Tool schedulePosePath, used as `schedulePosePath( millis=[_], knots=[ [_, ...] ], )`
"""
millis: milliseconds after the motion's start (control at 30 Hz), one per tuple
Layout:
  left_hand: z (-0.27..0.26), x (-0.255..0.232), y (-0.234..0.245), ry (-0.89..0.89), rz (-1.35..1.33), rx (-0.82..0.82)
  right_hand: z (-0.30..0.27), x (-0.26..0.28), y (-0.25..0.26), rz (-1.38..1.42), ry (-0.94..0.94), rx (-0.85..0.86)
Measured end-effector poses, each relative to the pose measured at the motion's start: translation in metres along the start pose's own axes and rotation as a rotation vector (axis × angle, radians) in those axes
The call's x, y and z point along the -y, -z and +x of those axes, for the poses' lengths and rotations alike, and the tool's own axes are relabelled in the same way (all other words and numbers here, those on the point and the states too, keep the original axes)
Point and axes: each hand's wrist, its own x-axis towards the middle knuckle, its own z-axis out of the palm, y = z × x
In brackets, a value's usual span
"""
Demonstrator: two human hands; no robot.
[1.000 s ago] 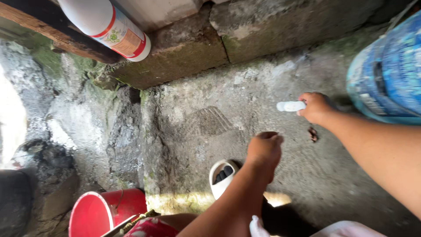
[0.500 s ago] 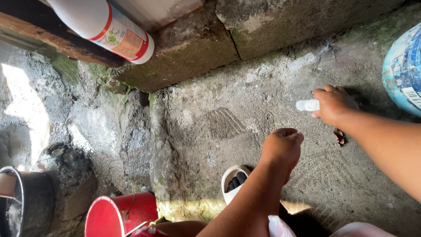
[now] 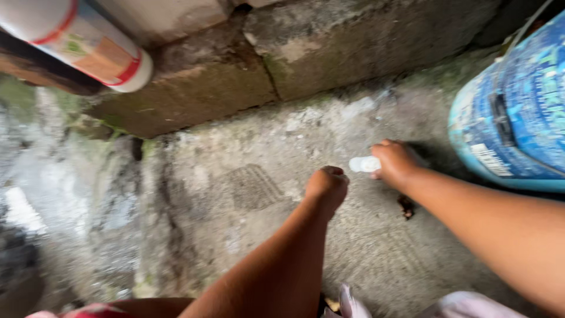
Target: The person pours water into a bucket, mixes in a cleaning liquid, and uses a dipper to pour the soapy water into a toilet bowl.
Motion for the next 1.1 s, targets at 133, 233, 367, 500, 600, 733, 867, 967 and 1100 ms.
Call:
schedulePosePath(
  millis=[133, 233, 367, 500, 600, 733, 867, 967, 1100],
  knots=[
    [0.037, -0.002, -0.028, -0.162, 0.249, -0.007, -0.001, 0.007, 0.015, -0.093, 0.044, 0.065],
    [0.046, -0.012, -0.041, -0.328, 0.432, -0.003, -0.002, 0.005, 0.021, -0.15, 0.151, 0.051],
    [0.064, -0.011, -0.053, -0.633, 0.577, -0.013, -0.012, -0.013, 0.017, -0.213, 0.358, -0.059],
    [0.071, -0.001, -0.05, -0.704, 0.581, -0.046, -0.019, -0.017, 0.009, -0.315, 0.5, -0.163],
    [0.075, -0.003, -0.045, -0.794, 0.591, -0.026, -0.019, -0.015, 0.01, -0.336, 0.521, -0.188],
    [0.076, -0.001, -0.047, -0.832, 0.641, -0.035, -0.021, -0.014, 0.009, -0.333, 0.509, -0.213],
    [0.078, 0.002, -0.05, -0.853, 0.722, -0.056, -0.02, -0.016, 0.009, -0.32, 0.51, -0.174],
    [0.08, 0.0, -0.05, -0.846, 0.79, -0.057, -0.017, -0.017, 0.009, -0.325, 0.514, -0.178],
    [0.076, -0.002, -0.049, -0.802, 0.834, -0.037, -0.017, -0.017, 0.009, -0.323, 0.507, -0.171]
  ],
)
